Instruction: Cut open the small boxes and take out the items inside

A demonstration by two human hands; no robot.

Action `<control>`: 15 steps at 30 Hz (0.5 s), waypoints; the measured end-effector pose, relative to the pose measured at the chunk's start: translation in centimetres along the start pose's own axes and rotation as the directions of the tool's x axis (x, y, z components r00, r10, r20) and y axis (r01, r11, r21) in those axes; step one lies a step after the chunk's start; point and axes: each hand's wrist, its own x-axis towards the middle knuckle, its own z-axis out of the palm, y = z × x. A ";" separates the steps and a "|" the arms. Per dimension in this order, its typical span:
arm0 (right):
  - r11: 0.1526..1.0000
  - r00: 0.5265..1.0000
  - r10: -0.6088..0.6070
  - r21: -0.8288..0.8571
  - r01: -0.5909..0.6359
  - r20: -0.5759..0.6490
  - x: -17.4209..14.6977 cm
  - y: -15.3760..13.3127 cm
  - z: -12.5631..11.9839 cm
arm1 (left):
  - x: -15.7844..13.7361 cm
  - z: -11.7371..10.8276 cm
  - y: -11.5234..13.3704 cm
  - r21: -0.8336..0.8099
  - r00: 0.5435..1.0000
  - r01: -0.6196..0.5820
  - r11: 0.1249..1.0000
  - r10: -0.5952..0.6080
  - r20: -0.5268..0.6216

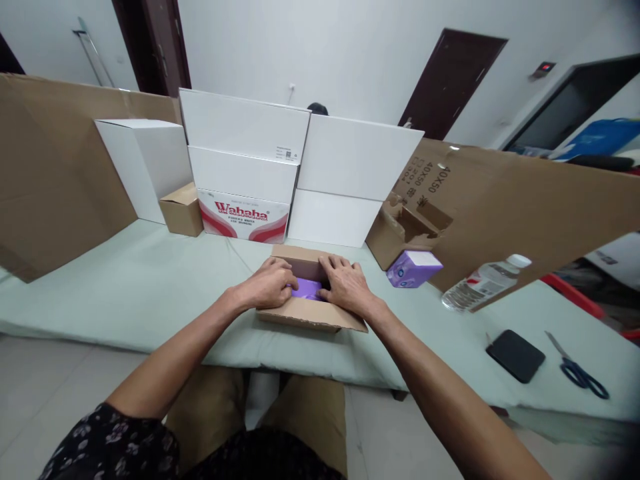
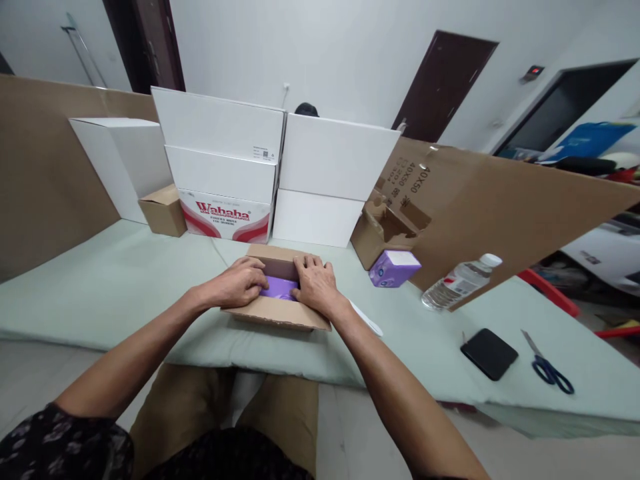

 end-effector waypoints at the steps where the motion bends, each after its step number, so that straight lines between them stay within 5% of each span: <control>1: 1.000 1.000 -0.005 0.013 0.005 -0.002 0.0 0.1 -0.1 | 0.3 0.0 0.1 0.012 1.000 -0.002 1.000 0.002 0.010; 5: 0.964 0.997 0.016 0.266 0.004 -0.074 0.0 1.8 -0.2 | -0.4 -0.6 0.4 0.097 0.996 0.029 0.995 -0.021 -0.085; 10: 0.743 0.978 0.152 0.669 -0.019 -0.140 -1.6 6.1 0.2 | -3.7 -0.4 -0.4 0.192 0.933 0.186 0.964 -0.112 -0.341; 13: 0.697 0.965 0.218 0.716 -0.049 -0.146 -2.9 8.8 1.3 | -5.6 0.8 -1.8 0.097 0.887 0.301 0.949 -0.241 -0.395; 15: 0.755 0.964 0.230 0.649 -0.089 -0.135 -3.6 9.8 2.4 | -6.4 1.7 -2.6 0.002 0.872 0.338 0.941 -0.313 -0.378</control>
